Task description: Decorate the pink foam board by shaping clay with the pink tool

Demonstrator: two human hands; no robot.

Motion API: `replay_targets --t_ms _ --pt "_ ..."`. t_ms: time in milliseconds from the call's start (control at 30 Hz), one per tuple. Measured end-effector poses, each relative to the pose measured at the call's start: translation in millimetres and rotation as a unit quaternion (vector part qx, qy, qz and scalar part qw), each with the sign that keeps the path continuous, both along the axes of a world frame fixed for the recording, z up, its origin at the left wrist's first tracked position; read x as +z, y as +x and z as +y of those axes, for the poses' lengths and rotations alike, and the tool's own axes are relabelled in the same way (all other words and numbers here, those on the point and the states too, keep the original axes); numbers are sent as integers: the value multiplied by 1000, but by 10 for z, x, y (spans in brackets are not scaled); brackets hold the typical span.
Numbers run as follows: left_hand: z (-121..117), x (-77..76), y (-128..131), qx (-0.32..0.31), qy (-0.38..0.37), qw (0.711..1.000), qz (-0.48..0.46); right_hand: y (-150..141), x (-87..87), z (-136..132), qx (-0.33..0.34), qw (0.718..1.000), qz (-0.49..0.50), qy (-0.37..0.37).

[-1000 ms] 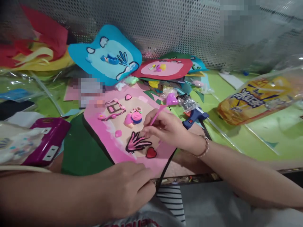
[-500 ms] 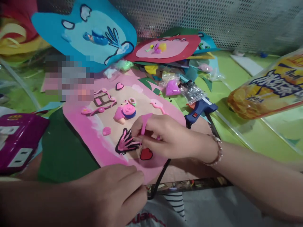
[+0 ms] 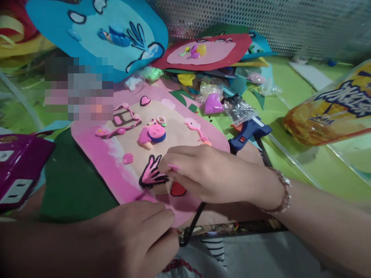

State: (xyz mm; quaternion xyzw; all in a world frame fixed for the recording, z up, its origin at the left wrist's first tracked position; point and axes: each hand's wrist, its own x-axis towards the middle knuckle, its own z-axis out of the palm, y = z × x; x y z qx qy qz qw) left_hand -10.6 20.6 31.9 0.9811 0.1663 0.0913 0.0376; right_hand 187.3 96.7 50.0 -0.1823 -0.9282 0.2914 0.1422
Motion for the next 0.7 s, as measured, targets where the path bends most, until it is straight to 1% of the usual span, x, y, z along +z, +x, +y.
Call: replay_targets --t_ms 67,167,267,333,400,467,600,700 --pt "0 -4 5 -4 -13 1000 4 6 7 -9 2 1000 -2 2" --pt "0 -6 4 -3 -25 1000 4 2 21 -6 6 1000 -2 -15" --pt "-1 -6 -1 -7 -35 999 0 -1 32 6 -11 1000 2 -26" --pt "-1 -5 0 -5 -41 999 -3 3 30 12 -24 999 24 -15" --pt "2 -4 3 2 -34 999 -9 7 22 16 -34 999 42 -1" --pt "10 -3 5 1 -34 999 -11 7 11 18 -40 999 36 -1" --pt "25 3 2 -18 -34 999 -4 2 -3 19 -39 999 16 -27" --pt "19 13 -3 -16 -17 1000 10 6 -3 12 -24 999 4 -34"
